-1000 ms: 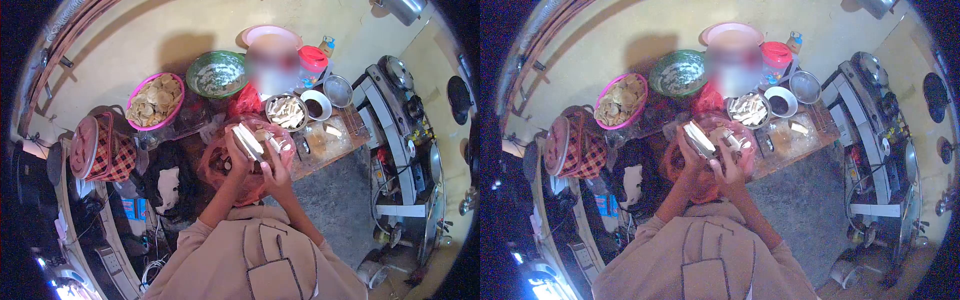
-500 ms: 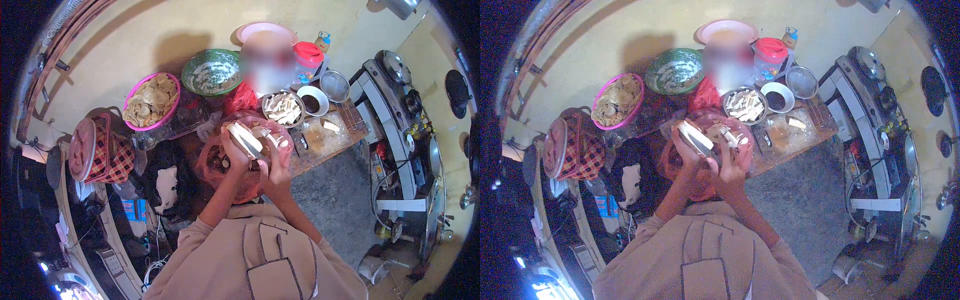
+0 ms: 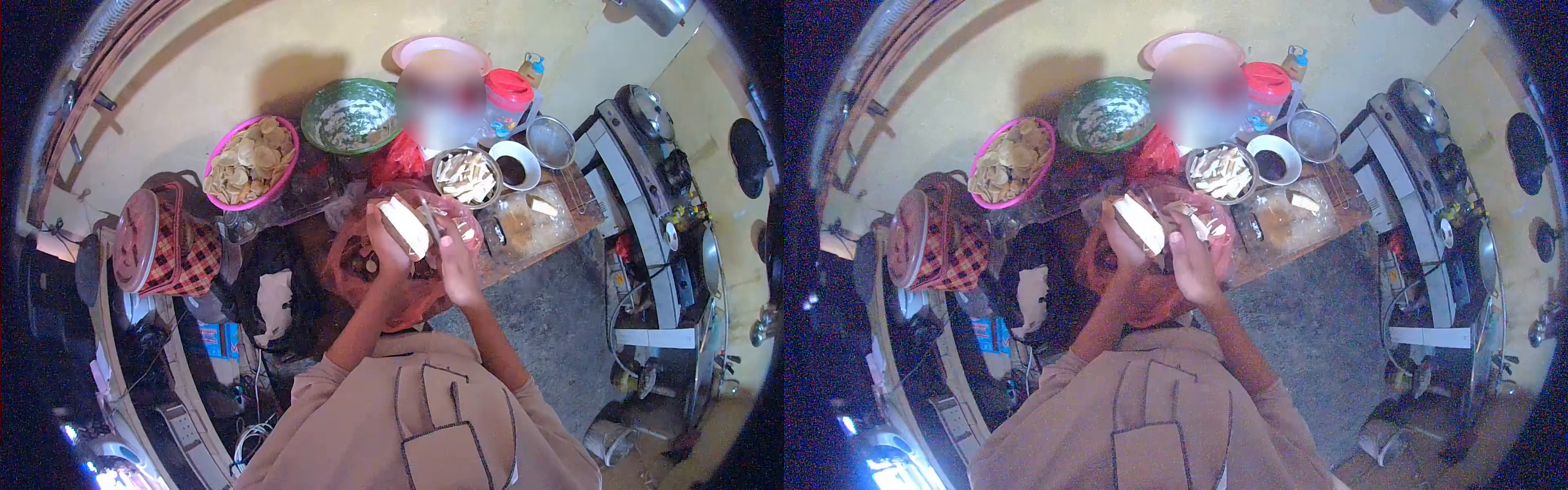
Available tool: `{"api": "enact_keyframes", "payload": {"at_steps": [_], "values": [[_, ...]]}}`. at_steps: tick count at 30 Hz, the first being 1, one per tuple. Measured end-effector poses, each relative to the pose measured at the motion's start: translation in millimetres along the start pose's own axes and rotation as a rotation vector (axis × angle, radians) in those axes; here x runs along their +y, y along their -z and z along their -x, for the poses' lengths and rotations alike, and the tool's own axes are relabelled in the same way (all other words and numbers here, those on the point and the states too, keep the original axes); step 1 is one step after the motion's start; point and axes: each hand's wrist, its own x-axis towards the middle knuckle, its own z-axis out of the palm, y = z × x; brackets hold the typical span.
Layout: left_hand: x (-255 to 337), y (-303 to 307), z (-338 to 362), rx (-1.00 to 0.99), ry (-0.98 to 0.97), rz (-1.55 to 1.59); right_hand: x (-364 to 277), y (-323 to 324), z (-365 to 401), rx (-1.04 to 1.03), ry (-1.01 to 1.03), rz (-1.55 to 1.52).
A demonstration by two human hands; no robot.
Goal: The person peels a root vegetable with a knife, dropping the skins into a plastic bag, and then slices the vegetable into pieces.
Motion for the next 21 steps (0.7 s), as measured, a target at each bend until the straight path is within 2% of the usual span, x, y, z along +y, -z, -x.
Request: {"api": "enact_keyframes", "payload": {"at_steps": [1, 5, 8, 11, 14, 16, 20, 21], "values": [[1, -1, 0, 0.015, -0.01, -0.006, -2, -2, -1, -0.005, -0.013, -0.11], [-4, 14, -10, -0.033, -0.095, -0.097, 7, -2, 0, 0.011, 0.137, 0.264], [1, 10, -8, -0.079, -0.154, -0.179, 2, -3, -1, -0.072, 0.074, 0.162], [2, 5, -7, -0.08, -0.2, -0.235, 6, -3, -1, -0.061, 0.046, 0.264], [-6, 13, -13, -0.063, -0.253, -0.237, 12, -6, -4, 0.016, 0.121, 0.288], [-5, 8, -14, -0.031, -0.32, -0.221, 11, -8, -3, 0.043, 0.032, 0.35], [-4, 6, -15, -0.028, -0.27, -0.216, -8, -19, 5, 0.131, -0.105, 0.659], [-3, 6, -16, -0.042, -0.293, -0.249, 3, -20, 4, 0.161, -0.081, 0.522]]}}
